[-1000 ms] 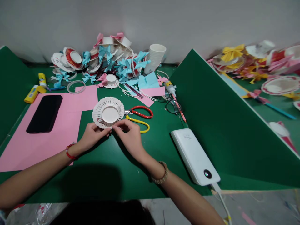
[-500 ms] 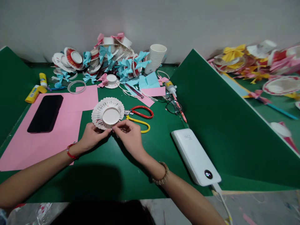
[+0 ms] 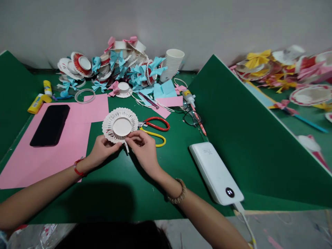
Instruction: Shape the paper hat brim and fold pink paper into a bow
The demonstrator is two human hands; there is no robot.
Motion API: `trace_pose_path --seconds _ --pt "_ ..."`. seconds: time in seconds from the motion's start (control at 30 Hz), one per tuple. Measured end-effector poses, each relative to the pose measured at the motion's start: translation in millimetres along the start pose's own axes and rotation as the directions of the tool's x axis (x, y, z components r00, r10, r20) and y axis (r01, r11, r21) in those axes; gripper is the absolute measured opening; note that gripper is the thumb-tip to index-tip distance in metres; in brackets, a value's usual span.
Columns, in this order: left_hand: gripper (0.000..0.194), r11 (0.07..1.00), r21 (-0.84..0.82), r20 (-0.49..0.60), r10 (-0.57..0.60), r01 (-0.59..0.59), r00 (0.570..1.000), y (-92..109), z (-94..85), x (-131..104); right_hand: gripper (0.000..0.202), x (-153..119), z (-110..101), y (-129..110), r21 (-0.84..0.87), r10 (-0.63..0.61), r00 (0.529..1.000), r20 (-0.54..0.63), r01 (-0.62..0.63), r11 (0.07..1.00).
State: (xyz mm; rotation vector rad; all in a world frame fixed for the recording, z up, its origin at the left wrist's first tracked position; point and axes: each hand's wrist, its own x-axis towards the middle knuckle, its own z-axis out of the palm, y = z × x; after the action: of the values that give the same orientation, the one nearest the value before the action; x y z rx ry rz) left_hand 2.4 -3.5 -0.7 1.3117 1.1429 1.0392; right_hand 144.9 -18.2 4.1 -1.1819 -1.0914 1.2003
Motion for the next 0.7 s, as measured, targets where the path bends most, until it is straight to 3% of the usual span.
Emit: trace_pose_path --seconds 0.13,0.3,0.47,0.57,0.63,0.7 --pt "0.021 0.999 -0.048 -0.034 0.006 -0.008 0.999 3.0 -0.7 0.6 0.008 -1.1 1.1 -2.1 -0.065 -0.037 0.999 -0.015 0.036 0.997" --pt "0.025 0.996 -0.032 0.016 -0.089 0.089 0.996 4.5 -3.0 2.2 0.006 -5.3 1.7 -3.7 -0.15 -0.087 0.996 0.005 0.087 0.985" --pt "0.03 0.994 -0.068 0.009 -0.089 0.089 0.996 2.7 -3.4 2.0 0.004 -2.5 2.1 1.7 -0.252 -0.143 0.99 0.012 0.141 0.957" --pt "0.024 0.987 -0.116 0.005 -0.115 0.115 0.993 -2.5 -4.5 4.3 0.004 -3.8 -0.8 -6.1 -0.396 -0.282 0.957 0.061 0.283 0.874" --pt "0.023 0.971 -0.2 0.009 -0.135 0.134 0.991 -6.4 -5.5 6.7 0.008 -13.7 -6.7 -21.7 -0.476 -0.419 0.904 0.08 0.404 0.781" --pt "0.023 0.945 -0.288 0.022 -0.157 0.157 0.987 -9.2 -6.2 8.9 0.01 -31.3 -16.5 -42.1 -0.44 -0.452 0.89 0.069 0.433 0.786"
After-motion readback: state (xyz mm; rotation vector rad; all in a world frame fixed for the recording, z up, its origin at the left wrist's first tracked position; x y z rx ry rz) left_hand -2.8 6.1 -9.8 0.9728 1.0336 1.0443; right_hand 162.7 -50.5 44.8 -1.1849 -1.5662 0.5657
